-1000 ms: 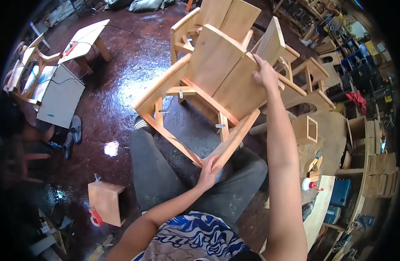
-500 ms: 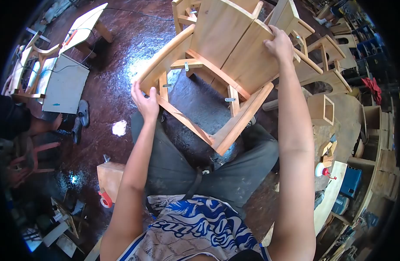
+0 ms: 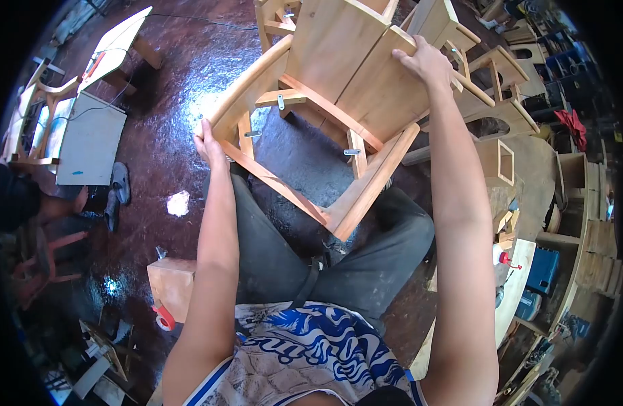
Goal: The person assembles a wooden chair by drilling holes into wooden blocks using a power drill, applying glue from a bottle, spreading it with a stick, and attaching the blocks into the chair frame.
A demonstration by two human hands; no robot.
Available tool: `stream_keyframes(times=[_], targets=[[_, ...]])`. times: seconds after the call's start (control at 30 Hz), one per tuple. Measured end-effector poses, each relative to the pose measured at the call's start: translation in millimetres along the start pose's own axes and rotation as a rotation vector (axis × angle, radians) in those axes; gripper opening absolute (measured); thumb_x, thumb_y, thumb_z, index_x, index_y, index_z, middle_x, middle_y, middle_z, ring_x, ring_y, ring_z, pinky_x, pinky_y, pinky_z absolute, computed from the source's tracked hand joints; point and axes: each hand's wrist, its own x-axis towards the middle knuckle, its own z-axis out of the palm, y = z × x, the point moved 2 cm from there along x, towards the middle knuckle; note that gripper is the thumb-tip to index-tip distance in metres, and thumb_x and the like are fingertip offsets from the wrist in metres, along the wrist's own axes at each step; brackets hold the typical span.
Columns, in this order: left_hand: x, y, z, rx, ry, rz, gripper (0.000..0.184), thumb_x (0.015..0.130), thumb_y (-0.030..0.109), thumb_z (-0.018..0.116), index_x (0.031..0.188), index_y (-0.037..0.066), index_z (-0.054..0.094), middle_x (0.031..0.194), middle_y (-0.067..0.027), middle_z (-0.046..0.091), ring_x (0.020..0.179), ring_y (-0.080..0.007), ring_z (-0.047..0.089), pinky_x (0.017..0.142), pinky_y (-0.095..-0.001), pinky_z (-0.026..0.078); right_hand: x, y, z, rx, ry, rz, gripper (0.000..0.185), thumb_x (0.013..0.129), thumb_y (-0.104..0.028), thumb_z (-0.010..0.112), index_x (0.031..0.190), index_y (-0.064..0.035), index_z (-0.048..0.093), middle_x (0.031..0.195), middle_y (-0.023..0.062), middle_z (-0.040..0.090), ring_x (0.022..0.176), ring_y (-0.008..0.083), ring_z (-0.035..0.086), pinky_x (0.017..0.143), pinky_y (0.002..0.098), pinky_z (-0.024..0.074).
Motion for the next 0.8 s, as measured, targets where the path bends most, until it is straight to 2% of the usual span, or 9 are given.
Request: stream_keyframes(times=[0.1, 0.2, 0.43, 0.5, 0.57, 0.6, 0.63, 0.67, 0.8], targets=[[6.9, -2.6, 4.3, 0.043, 0.034, 0.078, 0.054, 0.091, 0.05, 0.068, 0.114, 0.003, 0.056, 0.106, -0.0099, 0.064, 0.095, -0.0176, 0.058, 0.086, -0.0338, 0.047, 2.7, 3.6, -3.4, 0.033, -0.037, -0.004, 0.071, 0.084, -0.064, 0.053, 0.137, -0.0174, 0.054, 0.126, 0.0167, 0.065, 0.119, 0.0336, 0.06, 0.1, 0.044, 0.0466], [8.3, -9.3, 6.1, 0.002, 0.032, 0.108, 0.058, 0.09, 0.051, 0.069, 0.115, 0.001, 0.054, 0.106, -0.0111, 0.064, 0.096, -0.0179, 0.058, 0.086, -0.034, 0.047, 6.8, 5.3, -3.1, 0.035, -0.078, -0.006, 0.07, 0.085, -0.065, 0.051, 0.137, -0.0182, 0.054, 0.125, 0.0159, 0.065, 0.119, 0.0335, 0.06, 0.1, 0.044, 0.0464], [22.0, -17.8, 6.6, 0.059, -0.063, 0.272, 0.053, 0.085, 0.026, 0.081, 0.12, -0.001, 0.051, 0.112, -0.0125, 0.059, 0.1, -0.0195, 0.058, 0.092, -0.0318, 0.048, 21.4, 14.7, 10.9, 0.05, -0.011, -0.021, 0.068, 0.086, -0.068, 0.05, 0.133, -0.0193, 0.057, 0.124, 0.0137, 0.066, 0.117, 0.0308, 0.063, 0.098, 0.0467, 0.0472], [60.5, -58.5, -4.1, 0.211, 0.03, 0.407, 0.051, 0.083, 0.026, 0.082, 0.118, -0.001, 0.055, 0.11, -0.0114, 0.062, 0.099, -0.0182, 0.059, 0.089, -0.0319, 0.049, 13.8, 12.7, 8.3, 0.05, -0.011, -0.007, 0.067, 0.085, -0.068, 0.051, 0.132, -0.0199, 0.058, 0.121, 0.0128, 0.068, 0.114, 0.0304, 0.064, 0.094, 0.0473, 0.0484], [59.1, -51.3, -5.2, 0.255, -0.024, 0.498, 0.039, 0.086, 0.023, 0.08, 0.11, -0.001, 0.06, 0.098, -0.0081, 0.065, 0.087, -0.0167, 0.06, 0.078, -0.0318, 0.052, 8.4, 14.2, 18.3, 0.067, 0.106, 0.014, 0.068, 0.081, -0.068, 0.057, 0.116, -0.0109, 0.068, 0.113, 0.0158, 0.071, 0.108, 0.0305, 0.067, 0.089, 0.0464, 0.051], [65.8, -53.8, -8.0, 0.257, -0.165, 0.413, 0.033, 0.088, 0.022, 0.077, 0.107, -0.001, 0.061, 0.094, -0.0073, 0.066, 0.083, -0.0171, 0.061, 0.072, -0.0328, 0.053, -1.4, 10.7, 12.9, 0.102, 0.098, 0.055, 0.068, 0.08, -0.066, 0.059, 0.109, -0.0065, 0.07, 0.11, 0.0177, 0.071, 0.107, 0.0301, 0.068, 0.086, 0.0461, 0.0521], [46.0, -38.7, 1.2, 0.083, -0.107, 0.179, 0.035, 0.091, 0.025, 0.074, 0.11, 0.0, 0.06, 0.098, -0.0092, 0.067, 0.085, -0.019, 0.062, 0.071, -0.0351, 0.055, -10.7, 8.3, 15.0, 0.134, 0.142, 0.051, 0.065, 0.08, -0.061, 0.06, 0.112, -0.0059, 0.069, 0.109, 0.0171, 0.071, 0.105, 0.0308, 0.067, 0.089, 0.0478, 0.0497], [40.4, -24.9, 2.6, 0.121, -0.137, 0.146, 0.043, 0.09, 0.032, 0.074, 0.115, 0.001, 0.059, 0.106, -0.0129, 0.065, 0.088, -0.0225, 0.065, 0.072, -0.0383, 0.057, -19.0, 5.2, 10.5, 0.145, 0.124, 0.024, 0.059, 0.083, -0.054, 0.061, 0.124, -0.0104, 0.062, 0.114, 0.0167, 0.068, 0.112, 0.0322, 0.063, 0.095, 0.0477, 0.0451], [28.7, -11.3, 12.6, 0.203, -0.066, 0.135, 0.082, 0.083, 0.045, 0.077, 0.139, -0.003, 0.042, 0.127, -0.0231, 0.057, 0.107, -0.0323, 0.062, 0.088, -0.0425, 0.055, -48.5, 19.8, -3.8, 0.267, 0.303, -0.16, 0.056, 0.079, -0.043, 0.068, 0.122, -0.0072, 0.063, 0.118, 0.0194, 0.064, 0.115, 0.0321, 0.059, 0.098, 0.0448, 0.0449]])
